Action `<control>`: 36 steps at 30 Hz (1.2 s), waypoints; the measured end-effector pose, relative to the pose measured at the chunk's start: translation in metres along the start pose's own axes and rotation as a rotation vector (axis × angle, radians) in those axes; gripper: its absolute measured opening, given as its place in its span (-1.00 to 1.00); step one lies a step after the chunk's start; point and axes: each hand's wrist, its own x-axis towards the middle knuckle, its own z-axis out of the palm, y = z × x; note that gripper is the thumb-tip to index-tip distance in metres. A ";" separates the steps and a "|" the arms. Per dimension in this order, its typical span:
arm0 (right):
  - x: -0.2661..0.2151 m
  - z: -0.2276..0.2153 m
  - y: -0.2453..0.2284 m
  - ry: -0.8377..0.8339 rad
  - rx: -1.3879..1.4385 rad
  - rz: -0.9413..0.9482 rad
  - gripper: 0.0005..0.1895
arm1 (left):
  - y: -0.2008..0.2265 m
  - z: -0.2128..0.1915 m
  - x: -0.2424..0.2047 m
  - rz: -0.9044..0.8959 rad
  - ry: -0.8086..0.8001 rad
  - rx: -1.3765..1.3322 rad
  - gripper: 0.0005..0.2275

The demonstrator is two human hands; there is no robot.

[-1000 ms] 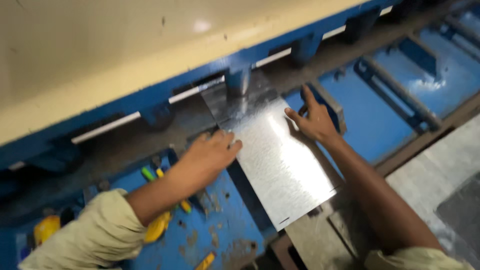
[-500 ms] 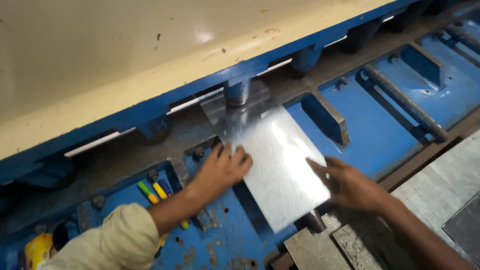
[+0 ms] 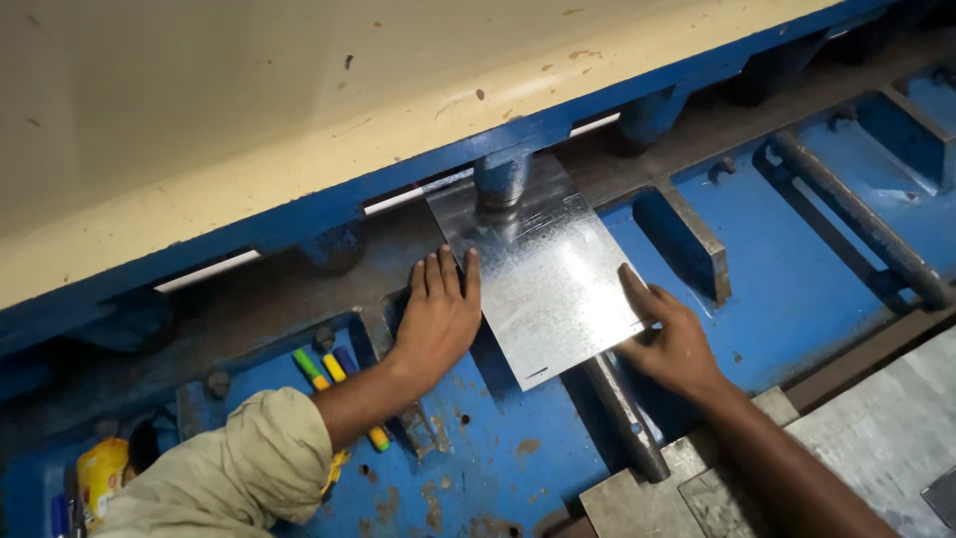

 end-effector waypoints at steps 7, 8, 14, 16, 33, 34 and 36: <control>0.000 -0.007 0.017 -0.012 0.110 -0.230 -0.02 | -0.002 -0.009 -0.002 0.055 0.048 -0.040 -0.49; 0.003 -0.005 0.015 -0.024 0.150 -0.142 -0.02 | -0.006 -0.011 -0.002 0.067 0.050 -0.028 -0.48; 0.008 0.003 0.012 0.029 0.156 -0.203 -0.04 | -0.001 -0.011 -0.004 0.025 0.013 -0.096 -0.47; 0.009 0.003 0.012 0.034 0.194 -0.239 -0.01 | -0.001 -0.009 -0.005 0.015 0.013 -0.083 -0.46; 0.009 0.003 0.004 -0.009 0.263 -0.150 0.01 | 0.000 -0.001 0.000 0.060 -0.061 -0.085 -0.44; 0.009 0.003 0.005 -0.013 0.260 -0.146 0.02 | 0.000 -0.001 0.000 0.069 -0.070 -0.077 -0.44; 0.010 0.004 0.006 -0.017 0.251 -0.141 0.02 | 0.000 0.000 -0.001 0.071 -0.061 -0.075 -0.45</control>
